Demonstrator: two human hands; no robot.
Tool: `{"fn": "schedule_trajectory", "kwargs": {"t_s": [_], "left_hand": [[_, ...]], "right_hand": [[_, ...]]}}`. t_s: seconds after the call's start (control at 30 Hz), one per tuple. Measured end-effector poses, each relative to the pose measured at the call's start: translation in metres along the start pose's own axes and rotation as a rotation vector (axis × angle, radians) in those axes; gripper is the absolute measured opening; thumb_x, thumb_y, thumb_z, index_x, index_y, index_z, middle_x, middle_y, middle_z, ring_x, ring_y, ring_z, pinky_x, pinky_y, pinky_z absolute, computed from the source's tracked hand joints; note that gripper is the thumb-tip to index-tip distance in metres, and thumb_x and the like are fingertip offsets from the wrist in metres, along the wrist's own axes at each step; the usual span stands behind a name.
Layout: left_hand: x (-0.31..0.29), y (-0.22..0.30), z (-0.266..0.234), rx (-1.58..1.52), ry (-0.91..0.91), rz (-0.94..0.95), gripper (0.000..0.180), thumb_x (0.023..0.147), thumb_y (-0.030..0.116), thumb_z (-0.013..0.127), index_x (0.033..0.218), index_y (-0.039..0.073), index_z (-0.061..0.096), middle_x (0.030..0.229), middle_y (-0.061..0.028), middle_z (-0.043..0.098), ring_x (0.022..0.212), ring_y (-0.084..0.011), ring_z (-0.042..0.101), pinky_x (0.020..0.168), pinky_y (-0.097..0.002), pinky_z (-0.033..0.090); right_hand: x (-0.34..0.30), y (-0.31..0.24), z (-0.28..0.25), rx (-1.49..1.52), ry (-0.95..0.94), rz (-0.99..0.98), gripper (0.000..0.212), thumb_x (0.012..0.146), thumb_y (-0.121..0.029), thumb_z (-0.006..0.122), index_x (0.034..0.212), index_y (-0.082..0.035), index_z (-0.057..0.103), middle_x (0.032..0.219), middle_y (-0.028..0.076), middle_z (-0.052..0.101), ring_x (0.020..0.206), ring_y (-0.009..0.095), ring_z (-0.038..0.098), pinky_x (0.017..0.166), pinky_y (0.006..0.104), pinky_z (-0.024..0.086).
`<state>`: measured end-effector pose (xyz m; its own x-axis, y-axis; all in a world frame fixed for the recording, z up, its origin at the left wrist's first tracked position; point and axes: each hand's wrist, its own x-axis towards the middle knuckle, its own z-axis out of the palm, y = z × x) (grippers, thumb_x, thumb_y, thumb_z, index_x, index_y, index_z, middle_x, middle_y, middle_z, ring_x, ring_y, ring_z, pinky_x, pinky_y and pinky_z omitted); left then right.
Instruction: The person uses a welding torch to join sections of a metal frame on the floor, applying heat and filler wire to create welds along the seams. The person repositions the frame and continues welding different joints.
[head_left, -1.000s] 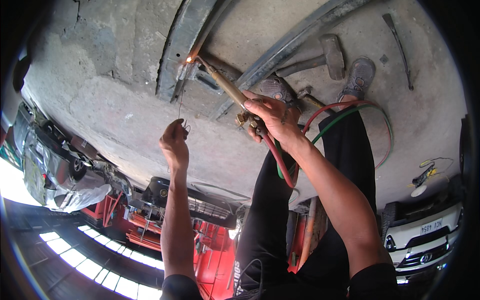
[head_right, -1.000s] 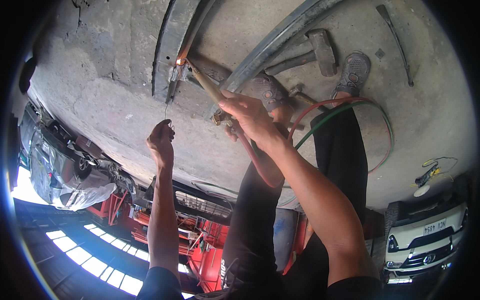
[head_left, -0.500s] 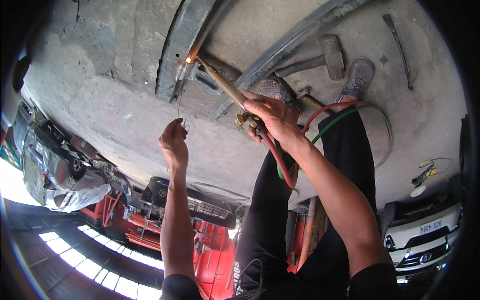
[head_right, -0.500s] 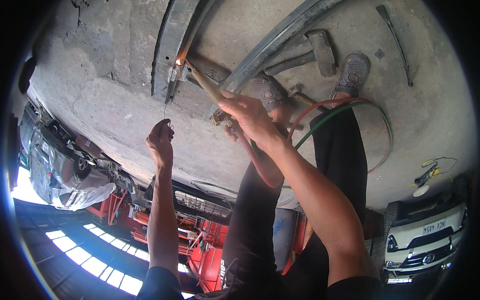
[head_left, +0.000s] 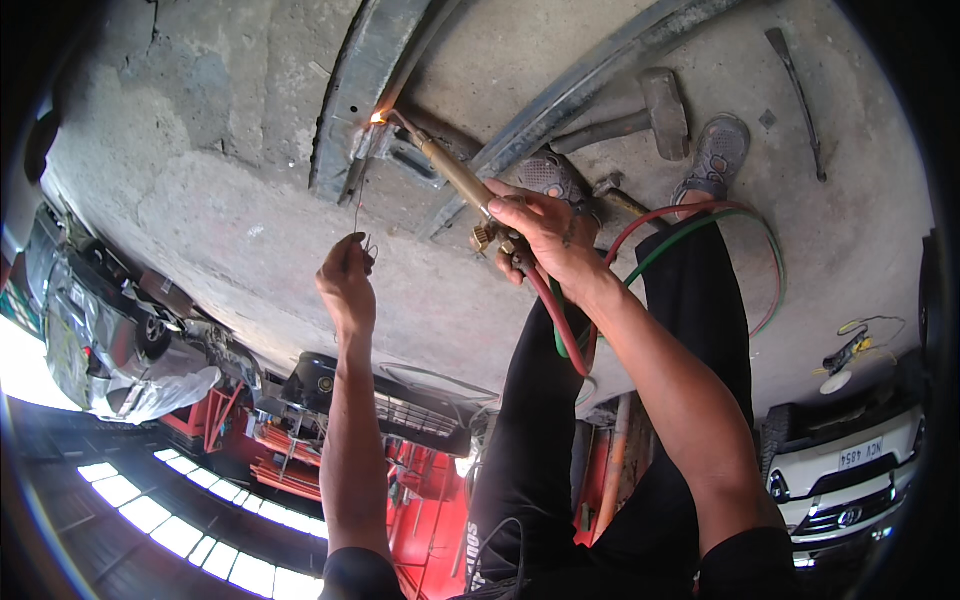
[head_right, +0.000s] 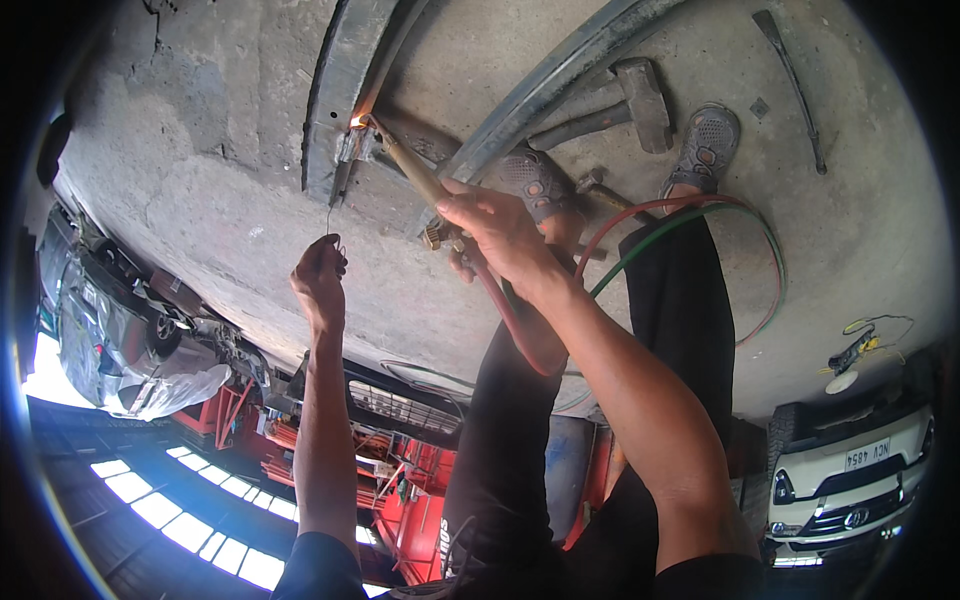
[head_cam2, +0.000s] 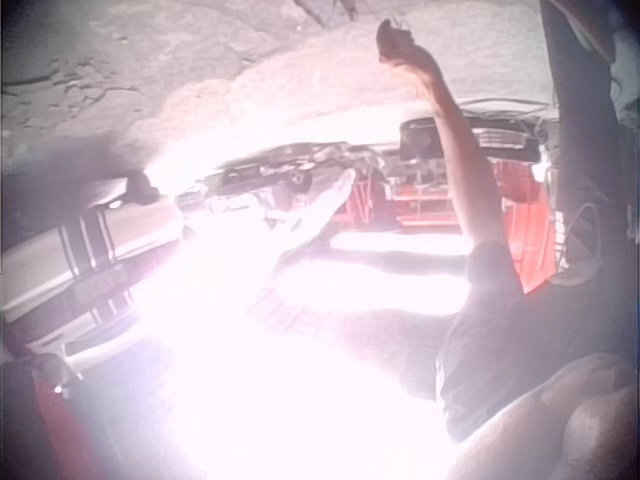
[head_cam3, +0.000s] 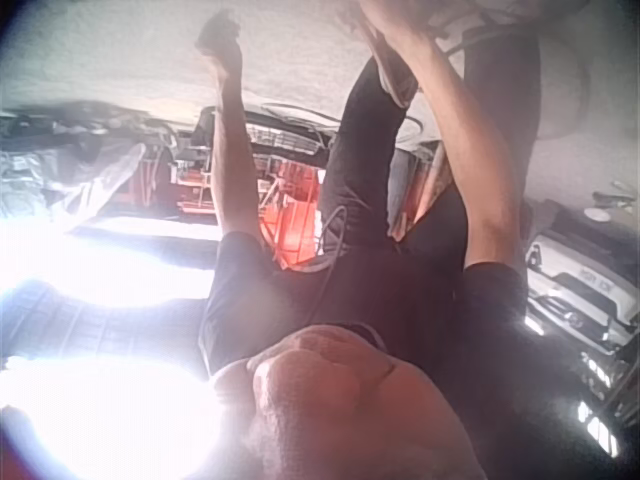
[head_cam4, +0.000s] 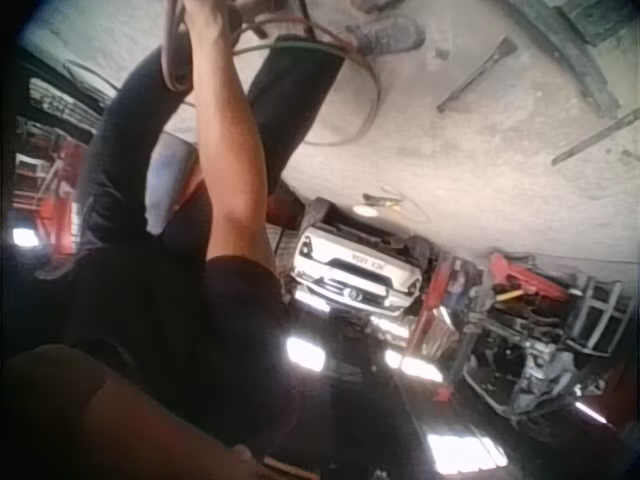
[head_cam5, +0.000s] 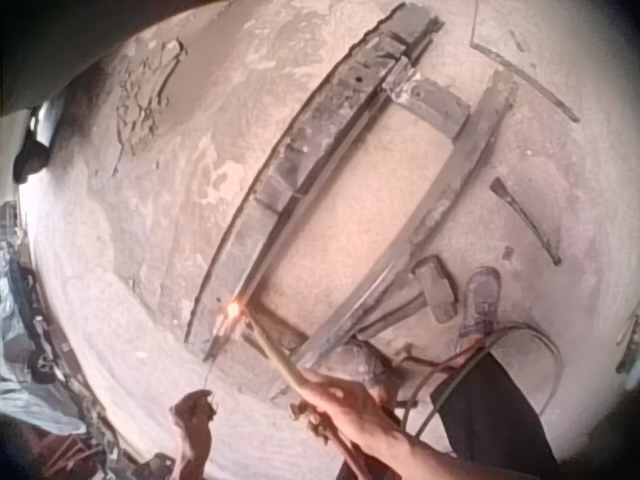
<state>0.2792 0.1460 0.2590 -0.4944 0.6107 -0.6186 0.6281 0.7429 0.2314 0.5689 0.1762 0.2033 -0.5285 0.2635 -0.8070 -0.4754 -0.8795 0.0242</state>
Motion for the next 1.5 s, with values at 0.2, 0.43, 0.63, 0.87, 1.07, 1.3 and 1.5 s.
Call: {"fn": "schedule_trajectory", "kwargs": {"t_s": [0.2, 0.43, 0.63, 0.87, 1.07, 1.3, 1.5], "left_hand": [[-0.0006, 0.0008, 0.0005, -0.006, 0.005, -0.015, 0.026, 0.102, 0.012, 0.058, 0.115, -0.001, 0.075, 0.075, -0.0035, 0.067, 0.066, -0.0085, 0.059, 0.061, -0.026, 0.047], [0.0007, -0.0047, -0.0004, -0.046, 0.008, -0.02, 0.025, 0.102, 0.011, 0.058, 0.115, -0.001, 0.075, 0.076, -0.0023, 0.067, 0.068, -0.0081, 0.059, 0.062, -0.0252, 0.047], [0.001, -0.0043, 0.0004, -0.04, 0.006, -0.018, 0.025, 0.102, 0.011, 0.059, 0.115, -0.001, 0.075, 0.077, -0.0022, 0.067, 0.068, -0.0079, 0.058, 0.062, -0.025, 0.047], [0.0017, -0.0044, 0.0002, -0.056, 0.008, -0.011, 0.024, 0.102, 0.011, 0.059, 0.115, 0.0, 0.076, 0.077, -0.0023, 0.067, 0.068, -0.008, 0.059, 0.062, -0.0251, 0.047], [0.0024, -0.0055, 0.0, -0.04, 0.008, -0.01, 0.024, 0.103, 0.011, 0.059, 0.115, 0.0, 0.076, 0.077, -0.0026, 0.067, 0.068, -0.0082, 0.059, 0.062, -0.0254, 0.047], [0.0029, -0.0032, 0.0017, -0.04, -0.003, -0.003, 0.025, 0.102, 0.012, 0.058, 0.116, -0.001, 0.075, 0.077, -0.0028, 0.067, 0.068, -0.0086, 0.059, 0.062, -0.0256, 0.048], [0.0023, 0.0002, 0.0027, -0.035, -0.003, -0.002, 0.026, 0.102, 0.012, 0.058, 0.116, -0.002, 0.075, 0.076, -0.0029, 0.067, 0.067, -0.0086, 0.058, 0.062, -0.0257, 0.047]], "right_hand": [[-0.001, -0.0023, 0.0012, -0.018, 0.004, 0.016, 0.058, 0.101, -0.03, 0.068, 0.147, 0.0, 0.053, 0.084, 0.01, 0.068, 0.052, 0.014, 0.061, 0.042, 0.0273, 0.046], [0.0005, 0.0011, -0.0011, -0.02, 0.015, 0.007, 0.058, 0.1, -0.031, 0.069, 0.147, 0.0, 0.054, 0.085, 0.01, 0.069, 0.053, 0.013, 0.061, 0.042, 0.027, 0.046], [-0.0002, -0.0001, -0.0003, -0.022, 0.005, 0.009, 0.059, 0.1, -0.031, 0.069, 0.147, 0.001, 0.052, 0.084, 0.01, 0.069, 0.053, 0.013, 0.062, 0.042, 0.027, 0.047], [-0.0009, -0.0012, 0.0007, -0.016, 0.018, 0.01, 0.06, 0.101, -0.031, 0.068, 0.148, 0.001, 0.051, 0.084, 0.01, 0.069, 0.052, 0.014, 0.061, 0.042, 0.0272, 0.046], [-0.0002, -0.0012, 0.0002, -0.026, 0.0, 0.01, 0.059, 0.101, -0.03, 0.067, 0.148, 0.002, 0.05, 0.085, 0.011, 0.069, 0.053, 0.014, 0.061, 0.042, 0.0275, 0.046], [0.0013, 0.0009, -0.0003, -0.011, 0.001, 0.001, 0.06, 0.102, -0.03, 0.066, 0.149, 0.003, 0.049, 0.085, 0.011, 0.07, 0.052, 0.014, 0.061, 0.042, 0.0279, 0.046], [0.0031, 0.0005, -0.0015, 0.006, -0.009, 0.015, 0.063, 0.101, -0.03, 0.067, 0.151, 0.002, 0.046, 0.086, 0.013, 0.071, 0.053, 0.015, 0.062, 0.042, 0.0284, 0.047]]}}
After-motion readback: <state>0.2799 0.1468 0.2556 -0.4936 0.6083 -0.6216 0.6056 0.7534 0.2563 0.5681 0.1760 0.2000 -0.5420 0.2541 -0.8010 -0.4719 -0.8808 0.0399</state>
